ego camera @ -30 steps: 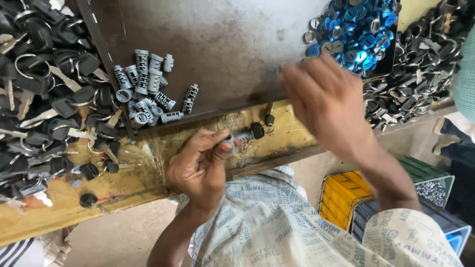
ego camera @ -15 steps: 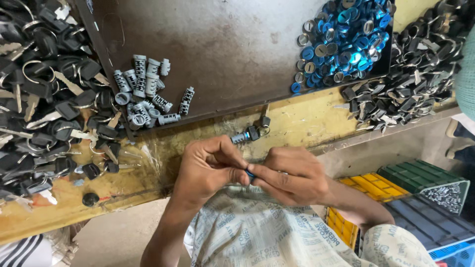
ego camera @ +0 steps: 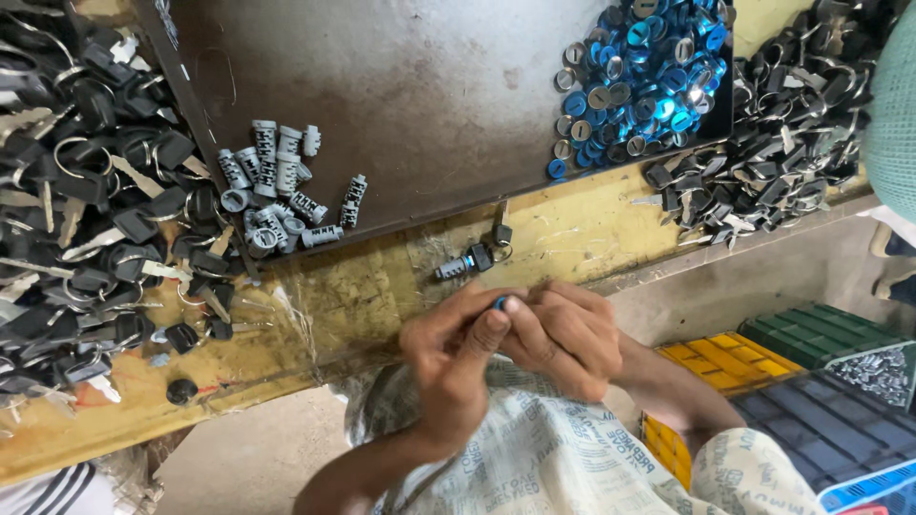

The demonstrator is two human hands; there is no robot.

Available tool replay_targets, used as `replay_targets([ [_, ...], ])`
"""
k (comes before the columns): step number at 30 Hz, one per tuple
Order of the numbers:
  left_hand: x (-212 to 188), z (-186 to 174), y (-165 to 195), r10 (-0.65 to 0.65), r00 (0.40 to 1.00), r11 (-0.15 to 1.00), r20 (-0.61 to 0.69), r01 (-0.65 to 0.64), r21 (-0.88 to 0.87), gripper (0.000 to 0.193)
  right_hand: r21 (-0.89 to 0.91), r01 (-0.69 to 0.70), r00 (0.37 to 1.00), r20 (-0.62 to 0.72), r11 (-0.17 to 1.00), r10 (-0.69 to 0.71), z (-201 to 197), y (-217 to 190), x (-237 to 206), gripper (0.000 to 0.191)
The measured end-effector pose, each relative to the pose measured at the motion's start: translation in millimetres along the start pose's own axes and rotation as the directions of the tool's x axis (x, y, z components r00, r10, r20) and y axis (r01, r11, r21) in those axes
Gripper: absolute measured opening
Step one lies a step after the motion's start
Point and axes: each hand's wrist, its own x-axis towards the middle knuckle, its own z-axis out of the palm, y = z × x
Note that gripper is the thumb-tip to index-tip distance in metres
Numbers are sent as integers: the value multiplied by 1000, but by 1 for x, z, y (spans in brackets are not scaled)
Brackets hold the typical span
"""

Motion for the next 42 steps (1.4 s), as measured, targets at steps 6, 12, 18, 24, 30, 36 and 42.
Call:
replay_targets([
  [6,0,-18,-28,389,921,874,18,-375,309,20,406,-637,765,234,655,600,-27,4,14,21],
  [12,22,-27,0,400,916,845,41,-385,372,25,-298,-611,734,136,733,666,0,-15,40,44],
  [18,22,-37,13,187,978,980,93,-193,55,23,-66,-769,623,149,636,768,2,-16,42,14],
  [24,30,-46,9,149,979,989,141,-147,-22,29,776,-628,445,300,55,844,-15,-11,48,19],
  [30,30,-51,15,225,959,961,173,-248,126,30,364,-857,465,243,364,851,-16,-19,68,19],
  [36,32,-57,12,399,881,820,254,-466,331,18,-98,-590,789,144,802,598,-16,-29,78,4],
  [42,33,-58,9,345,869,832,354,-458,312,19,-97,-447,881,124,889,456,3,-32,73,8],
])
